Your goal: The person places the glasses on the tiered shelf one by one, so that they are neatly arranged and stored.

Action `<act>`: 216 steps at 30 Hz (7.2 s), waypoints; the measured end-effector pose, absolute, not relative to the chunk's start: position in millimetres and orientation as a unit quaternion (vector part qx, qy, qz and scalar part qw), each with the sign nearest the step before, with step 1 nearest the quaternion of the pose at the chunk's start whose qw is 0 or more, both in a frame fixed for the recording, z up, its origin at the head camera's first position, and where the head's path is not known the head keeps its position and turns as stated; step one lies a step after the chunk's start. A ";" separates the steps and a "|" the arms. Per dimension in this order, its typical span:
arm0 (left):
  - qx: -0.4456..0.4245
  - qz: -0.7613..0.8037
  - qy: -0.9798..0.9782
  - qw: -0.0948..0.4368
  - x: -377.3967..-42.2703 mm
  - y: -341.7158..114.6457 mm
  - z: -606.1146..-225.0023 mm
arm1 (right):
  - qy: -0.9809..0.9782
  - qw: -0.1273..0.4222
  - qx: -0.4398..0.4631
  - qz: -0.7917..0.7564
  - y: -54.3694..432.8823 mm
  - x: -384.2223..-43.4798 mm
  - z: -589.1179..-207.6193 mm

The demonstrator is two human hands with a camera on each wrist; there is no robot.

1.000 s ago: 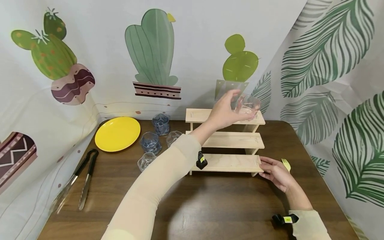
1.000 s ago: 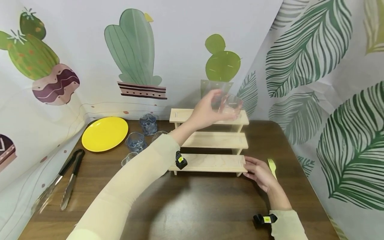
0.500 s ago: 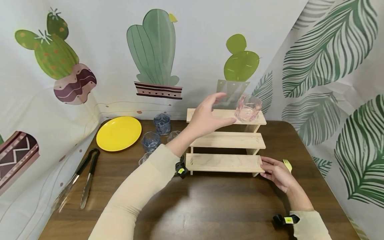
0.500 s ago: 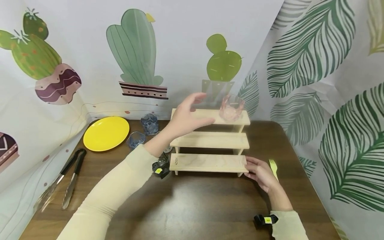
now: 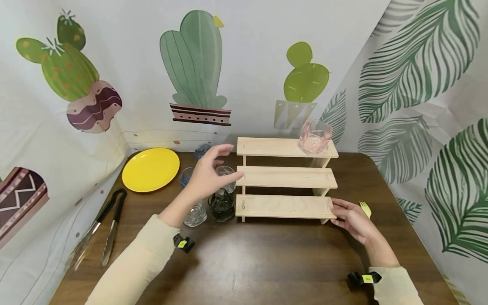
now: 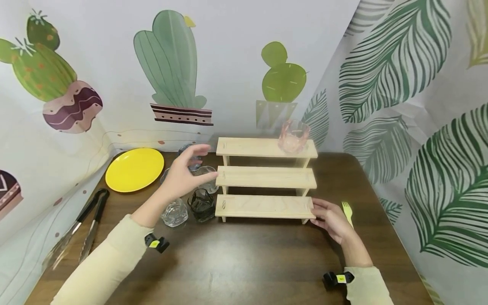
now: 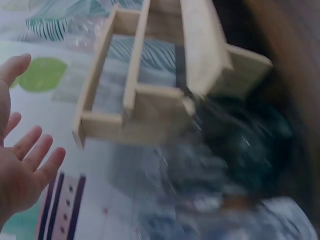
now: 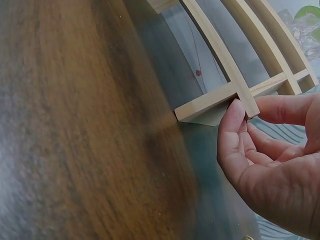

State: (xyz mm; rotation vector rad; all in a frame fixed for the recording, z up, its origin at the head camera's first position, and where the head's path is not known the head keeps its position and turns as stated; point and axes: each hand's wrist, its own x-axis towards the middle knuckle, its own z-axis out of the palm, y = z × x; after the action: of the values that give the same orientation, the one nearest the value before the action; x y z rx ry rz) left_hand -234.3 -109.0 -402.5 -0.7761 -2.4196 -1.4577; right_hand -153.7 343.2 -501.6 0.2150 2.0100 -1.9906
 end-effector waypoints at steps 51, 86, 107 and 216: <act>-0.062 -0.500 -0.861 0.075 -150.1 -217.2 -532.2 | 0.703 0.152 0.077 -0.690 342.1 -156.0 -500.3; -0.045 -0.535 -0.830 0.149 -146.9 -202.3 -482.3 | 0.694 0.156 0.078 -0.698 344.7 -154.5 -502.1; -0.121 -0.528 -0.829 0.140 -197.0 -128.9 -399.1 | 0.691 0.156 0.077 -0.702 346.5 -153.4 -502.1; -0.016 -0.474 -0.865 0.167 -221.1 -192.6 -509.3 | 0.670 0.157 0.081 -0.721 346.1 -154.4 -503.1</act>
State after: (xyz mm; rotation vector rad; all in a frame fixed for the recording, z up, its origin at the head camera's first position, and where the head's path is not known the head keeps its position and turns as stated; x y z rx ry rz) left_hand -221.1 -192.6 -509.3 -0.0455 -2.4610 -1.3477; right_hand -154.4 346.1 -503.1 0.2312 1.9174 -2.0623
